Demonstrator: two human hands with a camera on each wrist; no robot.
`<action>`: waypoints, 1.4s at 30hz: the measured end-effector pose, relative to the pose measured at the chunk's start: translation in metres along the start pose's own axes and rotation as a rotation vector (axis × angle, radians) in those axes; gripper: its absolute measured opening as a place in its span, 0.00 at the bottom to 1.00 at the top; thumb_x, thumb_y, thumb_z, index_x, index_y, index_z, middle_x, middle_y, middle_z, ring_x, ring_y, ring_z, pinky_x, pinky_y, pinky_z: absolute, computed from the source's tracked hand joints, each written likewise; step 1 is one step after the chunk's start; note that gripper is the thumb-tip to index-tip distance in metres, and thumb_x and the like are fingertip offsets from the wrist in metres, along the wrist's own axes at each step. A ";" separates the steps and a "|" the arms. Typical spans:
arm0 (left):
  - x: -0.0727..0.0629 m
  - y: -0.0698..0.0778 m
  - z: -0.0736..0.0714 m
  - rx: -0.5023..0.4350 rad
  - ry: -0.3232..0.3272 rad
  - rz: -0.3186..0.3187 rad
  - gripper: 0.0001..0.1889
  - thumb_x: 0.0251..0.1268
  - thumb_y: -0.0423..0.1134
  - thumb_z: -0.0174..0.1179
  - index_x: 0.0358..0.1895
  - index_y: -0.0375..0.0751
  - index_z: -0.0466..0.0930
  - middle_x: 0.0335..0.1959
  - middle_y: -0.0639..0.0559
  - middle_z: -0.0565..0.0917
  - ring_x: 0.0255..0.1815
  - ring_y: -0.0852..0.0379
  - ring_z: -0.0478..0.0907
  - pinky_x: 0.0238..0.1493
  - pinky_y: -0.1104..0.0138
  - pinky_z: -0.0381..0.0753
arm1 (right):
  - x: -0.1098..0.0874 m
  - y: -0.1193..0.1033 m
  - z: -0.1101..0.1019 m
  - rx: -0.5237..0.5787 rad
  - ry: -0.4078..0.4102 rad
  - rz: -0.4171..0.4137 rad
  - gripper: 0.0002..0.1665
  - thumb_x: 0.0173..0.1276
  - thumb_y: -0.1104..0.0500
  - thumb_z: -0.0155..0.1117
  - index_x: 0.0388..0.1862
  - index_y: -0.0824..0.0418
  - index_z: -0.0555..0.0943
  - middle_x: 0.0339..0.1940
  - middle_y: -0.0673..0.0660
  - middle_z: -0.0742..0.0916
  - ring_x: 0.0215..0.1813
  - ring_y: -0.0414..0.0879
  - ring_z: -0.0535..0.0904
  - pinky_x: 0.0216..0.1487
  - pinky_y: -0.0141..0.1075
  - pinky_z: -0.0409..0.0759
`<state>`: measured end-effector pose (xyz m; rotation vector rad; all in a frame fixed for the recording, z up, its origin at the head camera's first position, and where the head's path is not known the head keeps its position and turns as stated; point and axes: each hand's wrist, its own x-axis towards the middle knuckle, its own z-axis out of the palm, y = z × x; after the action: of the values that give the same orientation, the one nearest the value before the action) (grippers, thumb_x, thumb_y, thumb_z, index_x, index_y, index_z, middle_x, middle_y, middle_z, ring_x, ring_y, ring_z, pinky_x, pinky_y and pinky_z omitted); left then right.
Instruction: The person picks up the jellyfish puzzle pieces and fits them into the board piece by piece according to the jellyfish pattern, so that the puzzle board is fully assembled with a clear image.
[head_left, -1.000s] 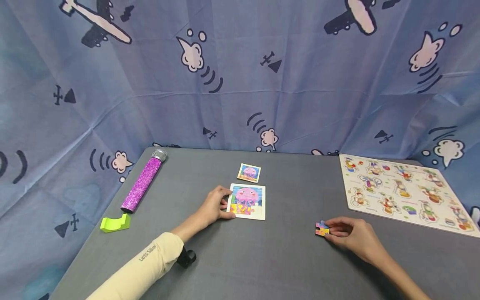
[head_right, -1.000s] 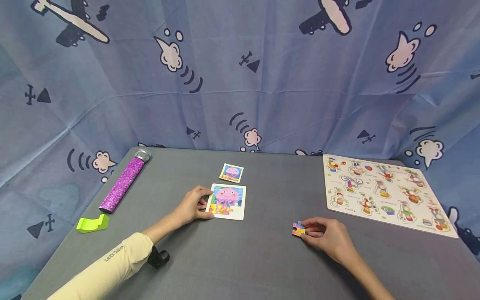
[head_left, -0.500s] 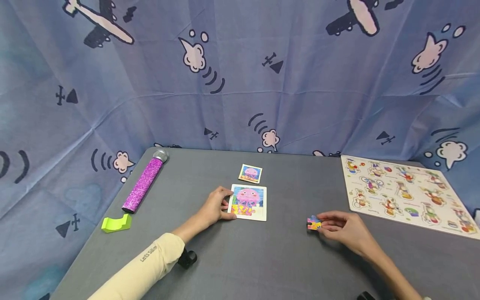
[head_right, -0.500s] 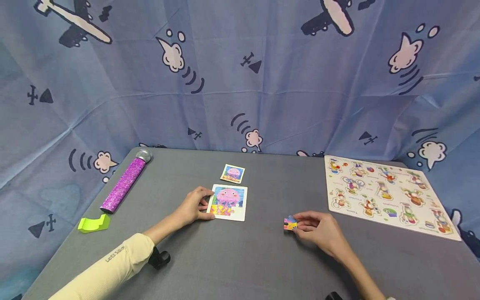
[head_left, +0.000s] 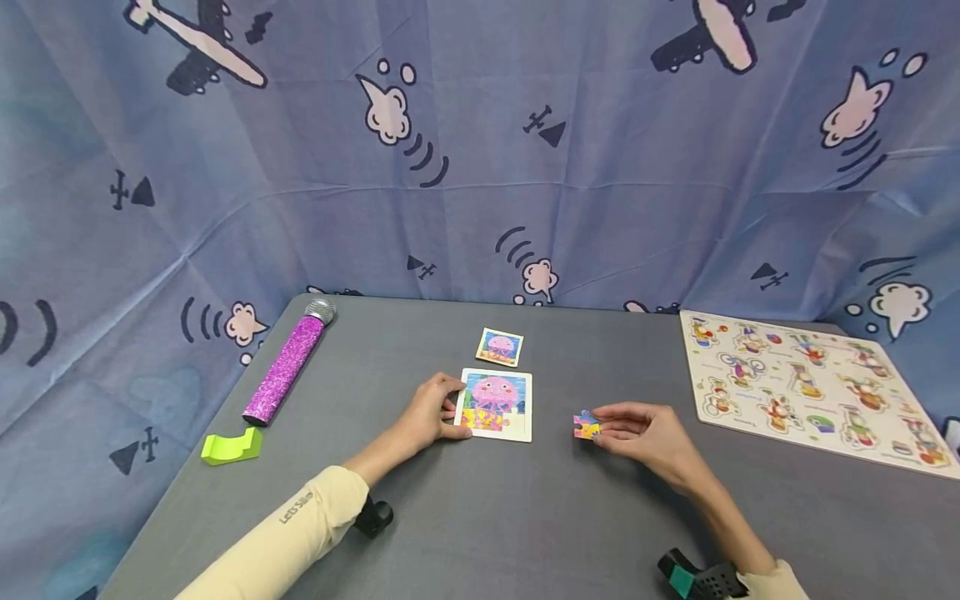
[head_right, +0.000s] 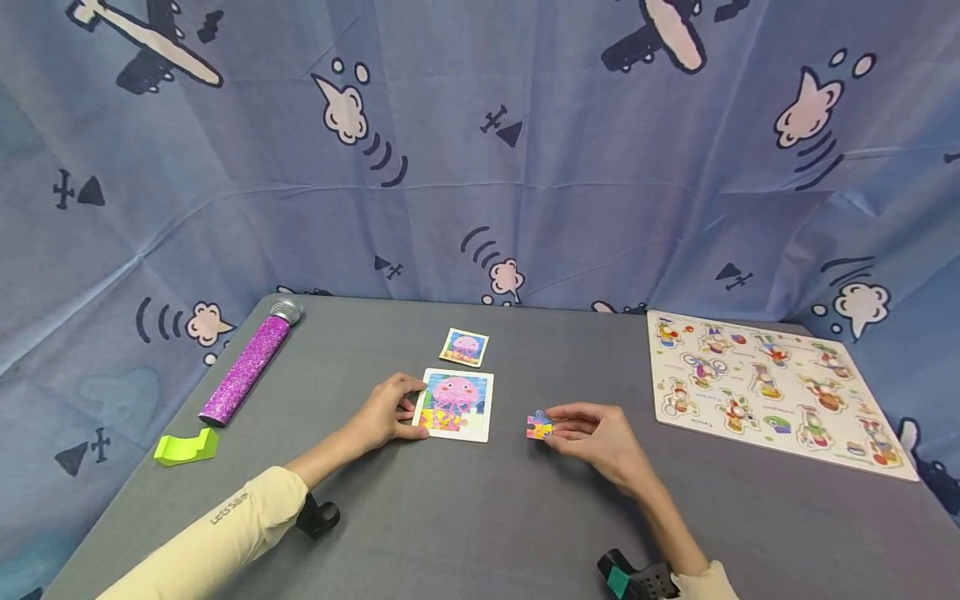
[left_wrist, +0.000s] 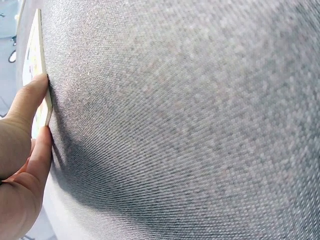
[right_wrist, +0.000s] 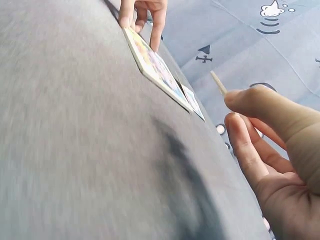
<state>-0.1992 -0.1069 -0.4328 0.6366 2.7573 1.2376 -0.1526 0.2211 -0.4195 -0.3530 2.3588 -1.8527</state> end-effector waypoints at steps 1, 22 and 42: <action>0.000 0.000 0.000 0.002 0.000 0.001 0.35 0.41 0.29 0.77 0.57 0.22 0.73 0.47 0.37 0.74 0.35 0.54 0.74 0.36 0.68 0.81 | 0.002 0.000 0.003 0.013 -0.002 -0.003 0.25 0.54 0.71 0.72 0.49 0.81 0.77 0.46 0.73 0.83 0.39 0.40 0.85 0.40 0.34 0.83; 0.000 0.003 -0.003 -0.006 -0.004 0.018 0.35 0.42 0.29 0.76 0.57 0.21 0.73 0.49 0.35 0.73 0.35 0.51 0.74 0.37 0.65 0.82 | 0.044 0.013 0.053 0.056 -0.043 -0.027 0.21 0.53 0.73 0.72 0.47 0.80 0.80 0.42 0.71 0.85 0.37 0.40 0.85 0.38 0.31 0.82; 0.000 0.001 -0.001 -0.011 -0.002 -0.015 0.35 0.42 0.29 0.77 0.57 0.22 0.73 0.49 0.36 0.73 0.35 0.53 0.74 0.37 0.68 0.82 | 0.055 0.005 0.081 -0.268 0.023 -0.046 0.15 0.48 0.70 0.77 0.37 0.71 0.86 0.30 0.59 0.88 0.29 0.45 0.84 0.29 0.29 0.81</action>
<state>-0.1992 -0.1073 -0.4317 0.6149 2.7462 1.2478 -0.1873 0.1318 -0.4412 -0.4171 2.6411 -1.5652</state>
